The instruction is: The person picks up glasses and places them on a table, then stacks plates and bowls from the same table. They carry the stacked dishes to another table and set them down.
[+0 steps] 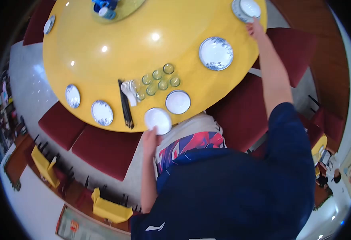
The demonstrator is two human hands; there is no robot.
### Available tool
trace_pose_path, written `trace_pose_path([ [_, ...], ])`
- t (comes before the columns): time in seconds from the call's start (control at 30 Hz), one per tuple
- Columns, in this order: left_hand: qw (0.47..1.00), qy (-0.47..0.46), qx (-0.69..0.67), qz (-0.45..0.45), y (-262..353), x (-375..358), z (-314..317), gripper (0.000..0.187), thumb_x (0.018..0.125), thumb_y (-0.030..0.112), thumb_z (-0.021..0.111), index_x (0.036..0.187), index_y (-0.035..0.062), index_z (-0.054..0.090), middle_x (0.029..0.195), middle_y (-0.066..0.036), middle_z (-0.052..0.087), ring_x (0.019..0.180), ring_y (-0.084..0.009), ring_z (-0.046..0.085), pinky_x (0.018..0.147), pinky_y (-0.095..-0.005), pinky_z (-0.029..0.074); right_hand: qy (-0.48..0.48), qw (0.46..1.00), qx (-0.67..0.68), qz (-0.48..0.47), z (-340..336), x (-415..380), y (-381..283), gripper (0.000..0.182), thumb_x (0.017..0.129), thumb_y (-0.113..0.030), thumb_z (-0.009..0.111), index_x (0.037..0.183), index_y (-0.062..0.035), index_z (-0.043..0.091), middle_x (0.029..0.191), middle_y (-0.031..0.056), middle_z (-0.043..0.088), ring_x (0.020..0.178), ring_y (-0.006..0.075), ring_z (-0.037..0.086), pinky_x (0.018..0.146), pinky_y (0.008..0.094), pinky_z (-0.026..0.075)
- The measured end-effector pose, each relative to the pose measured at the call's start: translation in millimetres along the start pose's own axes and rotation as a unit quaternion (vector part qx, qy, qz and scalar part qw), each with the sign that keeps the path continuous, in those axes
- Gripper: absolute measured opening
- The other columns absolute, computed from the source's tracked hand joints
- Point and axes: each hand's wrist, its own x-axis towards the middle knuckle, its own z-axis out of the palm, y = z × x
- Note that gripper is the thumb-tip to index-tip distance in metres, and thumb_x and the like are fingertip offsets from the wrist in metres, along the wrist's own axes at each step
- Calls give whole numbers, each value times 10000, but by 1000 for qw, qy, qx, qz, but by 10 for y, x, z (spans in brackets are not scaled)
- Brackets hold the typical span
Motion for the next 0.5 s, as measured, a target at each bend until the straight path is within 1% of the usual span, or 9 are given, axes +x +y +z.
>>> trace_pose_path([
  [0.07, 998, -62, -32, 6, -1, 9, 419, 341, 965, 314, 540, 779, 31, 578, 557, -29, 533, 409, -68, 405, 382, -225, 261, 21, 999, -9, 25, 110, 7, -280, 530, 939, -553, 450, 956, -28, 523, 770, 99, 624, 494, 83, 476, 358, 165, 273],
  [0.1, 996, -67, -60, -7, 61, 18, 596, 357, 971, 320, 531, 770, 27, 568, 557, -36, 534, 398, -66, 392, 376, -227, 253, 16, 999, -11, 32, 130, 62, -329, 530, 939, -553, 450, 956, -28, 523, 770, 99, 624, 494, 83, 476, 358, 165, 273],
  [0.17, 997, -67, -33, 9, 98, 114, 777, 356, 980, 317, 518, 780, 25, 562, 565, -42, 544, 398, -64, 394, 374, -228, 259, 1, 999, -32, 41, 118, 213, -391, 473, 961, -477, 442, 933, -8, 499, 794, 139, 631, 492, 104, 479, 359, 198, 260],
  [0.2, 998, -60, -34, 5, 115, 167, 836, 356, 980, 317, 518, 780, 25, 562, 565, -42, 544, 398, -64, 394, 374, -228, 259, -11, 999, -30, 36, 121, 236, -393, 325, 964, -320, 447, 916, -2, 499, 790, 144, 627, 488, 96, 464, 357, 211, 251],
  [0.23, 998, -58, -20, 9, 134, 231, 868, 357, 984, 313, 511, 781, 23, 562, 568, -45, 549, 397, -63, 396, 374, -227, 265, -16, 999, -31, 41, 133, 282, -396, 325, 964, -320, 447, 916, -2, 499, 790, 144, 627, 488, 96, 464, 357, 211, 251],
  [0.3, 999, -51, -3, 12, 148, 303, 898, 359, 988, 309, 503, 782, 21, 562, 571, -48, 553, 397, -63, 398, 374, -226, 271, -26, 998, -48, 29, 155, 341, -390, 243, 956, -223, 404, 899, -8, 503, 756, 113, 609, 478, 86, 429, 357, 201, 236],
  [0.33, 999, -43, 2, 11, 150, 342, 909, 357, 991, 297, 498, 784, 16, 572, 567, -45, 557, 405, -68, 425, 381, -230, 301, -29, 998, -55, 23, 156, 363, -385, 213, 952, -175, 383, 891, -11, 505, 739, 97, 599, 473, 81, 412, 356, 196, 228],
  [0.47, 999, -29, 14, -5, 164, 410, 906, 373, 990, 286, 501, 760, 4, 582, 561, -51, 575, 405, -83, 479, 390, -245, 361, -21, 997, -65, -25, 62, 338, -284, 234, 963, -197, 399, 869, -8, 503, 728, 90, 584, 475, 82, 411, 369, 208, 232],
  [0.5, 999, -33, 15, -7, 162, 432, 907, 373, 990, 286, 501, 760, 4, 582, 561, -51, 575, 405, -83, 479, 390, -245, 361, -51, 995, -63, -54, -3, 282, -209, 252, 970, -215, 408, 869, -7, 509, 719, 81, 579, 467, 83, 405, 375, 217, 237],
])
